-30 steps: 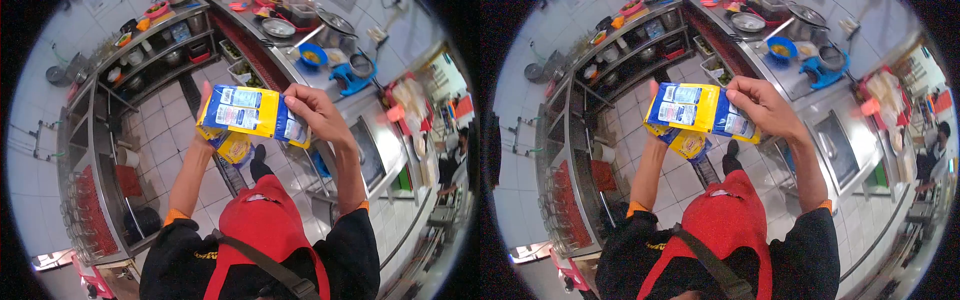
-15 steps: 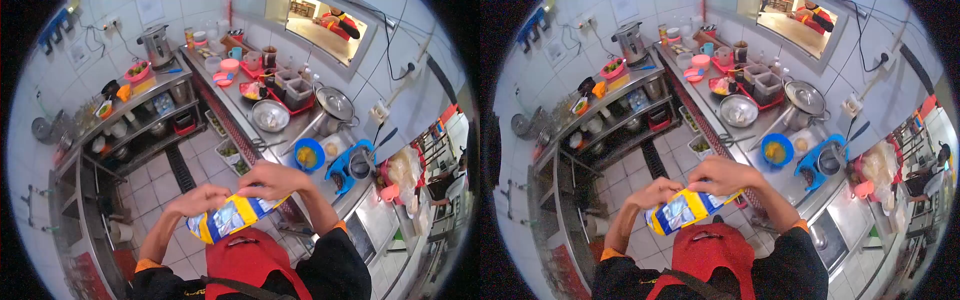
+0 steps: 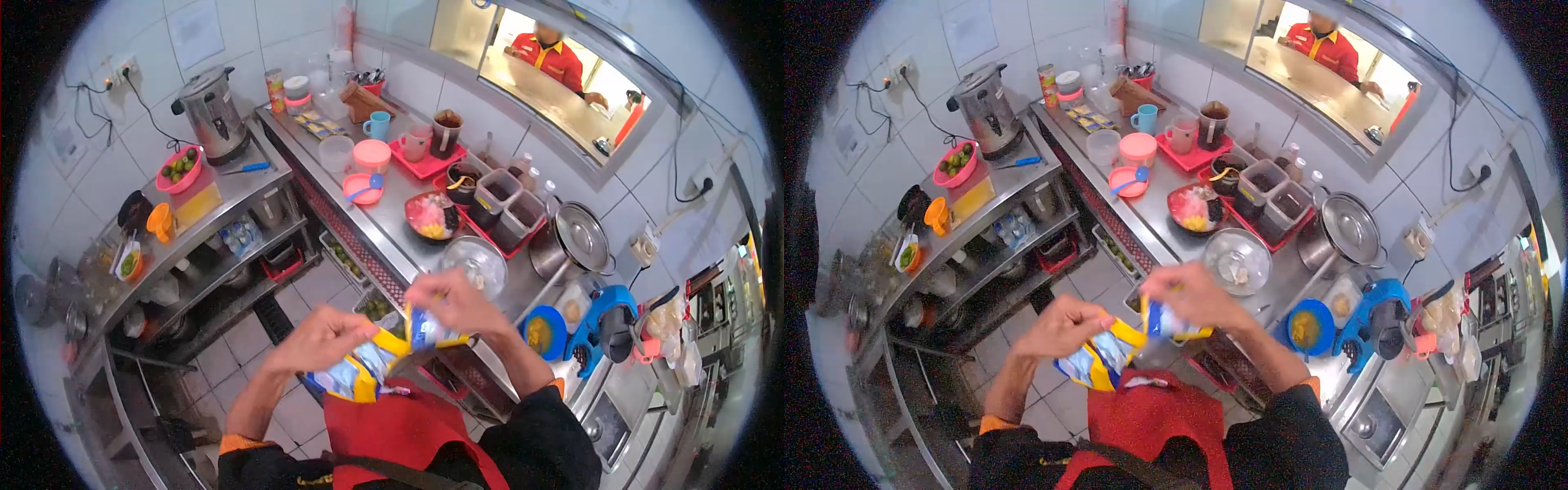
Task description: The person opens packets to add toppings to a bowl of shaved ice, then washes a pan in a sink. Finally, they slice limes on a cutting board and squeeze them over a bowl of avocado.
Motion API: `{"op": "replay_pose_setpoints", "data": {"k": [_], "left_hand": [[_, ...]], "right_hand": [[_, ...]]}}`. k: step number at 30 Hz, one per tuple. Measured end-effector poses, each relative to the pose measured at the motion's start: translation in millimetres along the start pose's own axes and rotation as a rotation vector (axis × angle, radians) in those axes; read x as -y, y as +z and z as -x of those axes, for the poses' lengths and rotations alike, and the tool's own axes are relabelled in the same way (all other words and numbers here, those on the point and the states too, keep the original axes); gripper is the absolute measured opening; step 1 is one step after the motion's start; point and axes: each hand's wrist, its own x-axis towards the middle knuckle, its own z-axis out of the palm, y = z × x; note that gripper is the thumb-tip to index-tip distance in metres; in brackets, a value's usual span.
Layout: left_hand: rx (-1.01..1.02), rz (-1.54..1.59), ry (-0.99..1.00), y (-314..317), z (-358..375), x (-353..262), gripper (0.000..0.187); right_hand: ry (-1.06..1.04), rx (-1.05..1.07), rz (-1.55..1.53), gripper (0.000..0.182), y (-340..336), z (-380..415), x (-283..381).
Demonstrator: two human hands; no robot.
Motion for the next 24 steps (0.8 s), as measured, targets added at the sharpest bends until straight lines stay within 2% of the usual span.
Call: {"op": "replay_pose_setpoints", "data": {"k": [2, 3, 4, 5, 6, 9, 10, 12, 14, 16, 17, 18, 19, 20, 22, 24], "left_hand": [[-0.027, 0.053, -0.067, -51.2, -13.8, 15.4, 0.025], [-0.060, -0.034, -0.060, -76.8, -22.6, 22.4, 0.025], [-0.122, -0.057, -0.076, -99.2, -33.3, 29.8, 0.026], [-0.180, -0.079, -0.091, -117.5, -45.7, 37.3, 0.026], [-0.232, -0.104, -0.103, -133.5, -59.4, 44.8, 0.027], [-0.494, 0.123, 0.017, -175.8, -112.1, 72.2, 0.028], [-0.544, 0.099, -0.004, -195.5, -129.2, 76.1, 0.026], [-0.710, 0.145, 0.103, -230.3, -179.4, 110.3, 0.024], [-0.907, 0.237, 0.181, -264.7, -235.1, 130.1, 0.019], [-0.923, 0.301, 0.311, -302.3, -288.5, 143.2, 0.019], [-0.969, 0.281, 0.268, -309.6, -306.4, 139.5, 0.021], [-1.028, 0.263, 0.280, -323.2, -327.5, 130.3, 0.024], [-1.002, 0.345, 0.325, -347.1, -357.3, 130.6, 0.026], [-0.944, 0.418, 0.308, -369.1, -376.9, 144.5, 0.028], [-0.938, 0.463, 0.300, -409.1, -410.5, 158.8, 0.027], [-1.050, 0.614, 0.299, -452.7, -458.1, 175.4, 0.028]], "right_hand": [[0.050, -0.338, 0.158, 0.021, -26.3, -21.5, -43.4], [0.082, -0.470, 0.245, 0.022, -42.8, -29.1, -48.8], [0.227, -0.503, 0.121, 0.026, -58.3, -32.6, -52.9], [0.246, -0.616, 0.080, 0.030, -64.0, -34.6, -61.5], [0.373, -0.658, 0.058, 0.033, -69.8, -34.3, -56.1], [0.491, -0.858, -0.228, 0.031, -56.5, -37.1, -92.5], [0.529, -0.923, -0.310, 0.030, -47.2, -42.6, -100.8], [0.630, -1.022, -0.483, 0.024, -23.6, -59.6, -115.8], [0.563, -0.964, -0.560, 0.023, -9.4, -74.5, -131.8], [0.793, -1.006, -0.575, 0.025, 5.7, -76.5, -169.1], [0.847, -0.924, -0.449, 0.030, -1.4, -93.4, -140.1], [0.920, -1.003, -0.325, 0.032, 24.1, -74.5, -200.1], [0.829, -1.078, -0.425, 0.031, 7.4, -104.6, -163.2], [0.732, -1.006, -0.611, 0.027, 20.5, -86.7, -203.9], [0.744, -1.061, -0.693, 0.025, 15.3, -87.7, -194.9], [0.741, -1.149, -0.709, 0.022, 11.7, -95.6, -186.5]]}}
